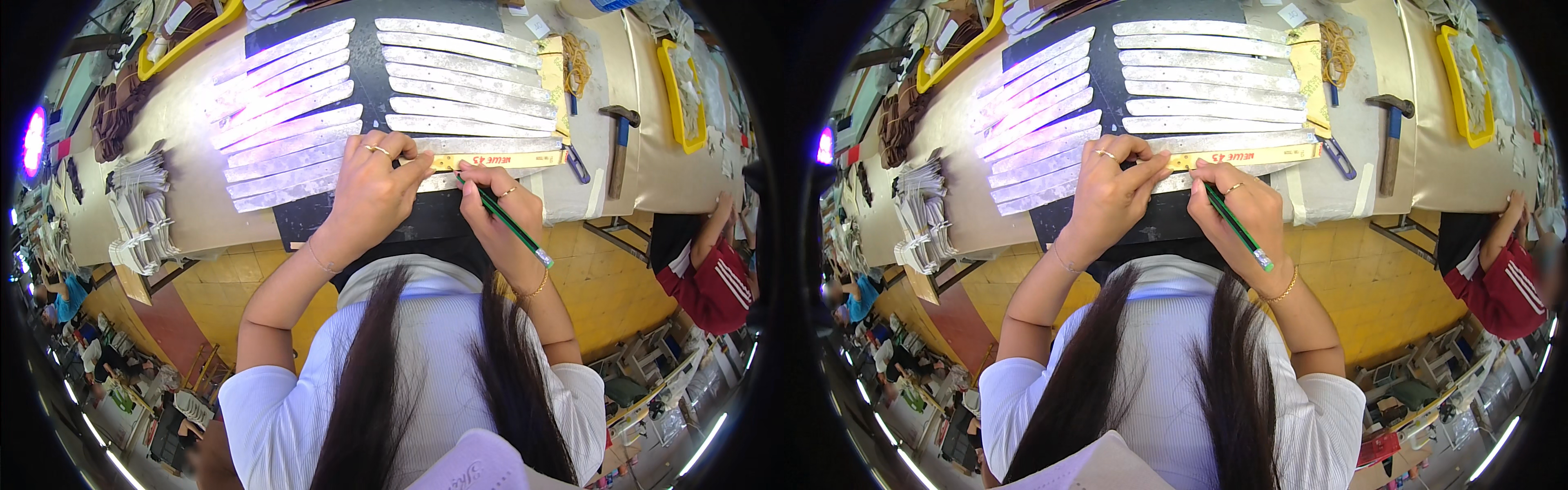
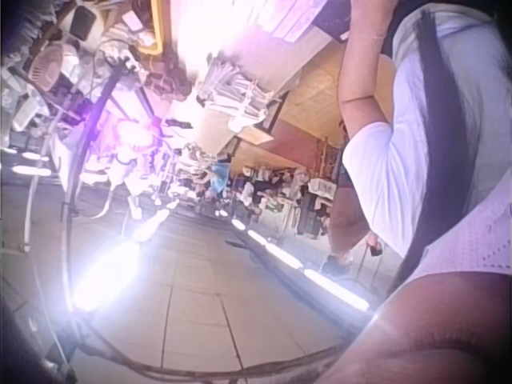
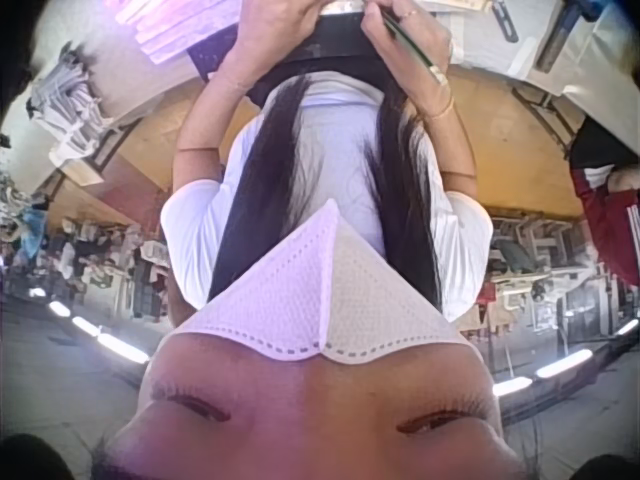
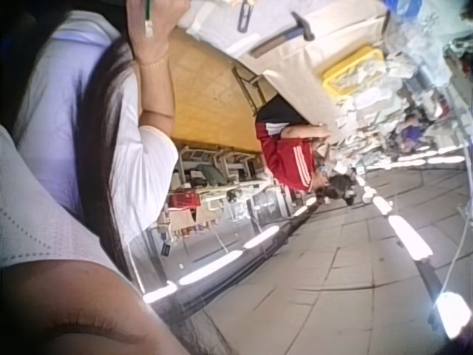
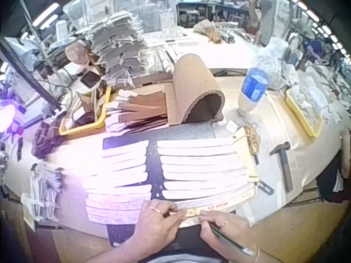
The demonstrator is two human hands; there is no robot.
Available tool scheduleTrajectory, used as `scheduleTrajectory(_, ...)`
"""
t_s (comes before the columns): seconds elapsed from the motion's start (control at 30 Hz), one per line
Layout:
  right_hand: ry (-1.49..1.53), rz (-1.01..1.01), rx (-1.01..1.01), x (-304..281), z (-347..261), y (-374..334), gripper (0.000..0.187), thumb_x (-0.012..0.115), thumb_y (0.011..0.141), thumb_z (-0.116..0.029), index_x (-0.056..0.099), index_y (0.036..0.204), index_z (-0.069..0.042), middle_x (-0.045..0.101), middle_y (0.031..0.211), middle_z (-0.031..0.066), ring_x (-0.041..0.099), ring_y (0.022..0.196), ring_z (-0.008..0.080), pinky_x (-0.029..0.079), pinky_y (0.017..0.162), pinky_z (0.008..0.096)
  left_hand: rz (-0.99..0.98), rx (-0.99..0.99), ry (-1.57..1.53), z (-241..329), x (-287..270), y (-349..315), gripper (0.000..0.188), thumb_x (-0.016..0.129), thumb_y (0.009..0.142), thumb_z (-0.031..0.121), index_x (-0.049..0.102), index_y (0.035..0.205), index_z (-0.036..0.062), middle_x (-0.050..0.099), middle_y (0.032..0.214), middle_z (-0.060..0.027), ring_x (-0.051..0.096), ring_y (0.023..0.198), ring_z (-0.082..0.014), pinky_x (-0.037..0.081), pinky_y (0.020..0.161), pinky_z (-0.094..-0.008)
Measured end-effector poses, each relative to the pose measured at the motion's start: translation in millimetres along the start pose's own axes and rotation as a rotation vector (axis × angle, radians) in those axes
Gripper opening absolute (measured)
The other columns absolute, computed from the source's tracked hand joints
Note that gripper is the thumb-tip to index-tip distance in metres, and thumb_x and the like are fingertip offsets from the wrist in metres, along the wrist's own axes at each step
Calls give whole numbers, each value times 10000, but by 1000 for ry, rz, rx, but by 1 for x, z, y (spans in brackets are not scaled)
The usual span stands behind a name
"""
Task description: The person uses a hammer to tap flat white strips on a black mat, then measures and marks them with a pencil and ruler. They gather the marked strips into a bundle and write on the bundle with a pen.
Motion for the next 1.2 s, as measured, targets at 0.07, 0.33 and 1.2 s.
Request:
scheduleTrajectory(0.07,-38,-11,-6,1,-1,1,149,742,804,8,674,932,-23,744,885,147,729,759,281,573,684,335,-7,-9,16,2,1,1,190,811,775,113,772,961,97,605,889,-15,551,818,-199,395,763,-357)
scheduleTrajectory(0.33,-189,-52,-68,2,-8,5,150,754,798,-18,660,916,-28,724,829,137,713,724,282,559,646,336,-22,-16,67,4,1,2,158,802,785,118,774,940,107,601,885,-7,554,810,-194,389,767,-364)
scheduleTrajectory(1.2,137,43,101,-16,-4,6,88,666,899,-10,672,987,-4,762,918,142,761,859,229,568,925,352,-6,-3,-13,-8,1,18,192,802,801,132,784,984,79,611,879,-20,543,805,-198,402,772,-350)
Point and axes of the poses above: each hand's wrist, its own y-axis towards the middle knuckle, its own x-axis out of the palm, z = x × y, the point moved 3 cm from there along y, towards the middle knuckle
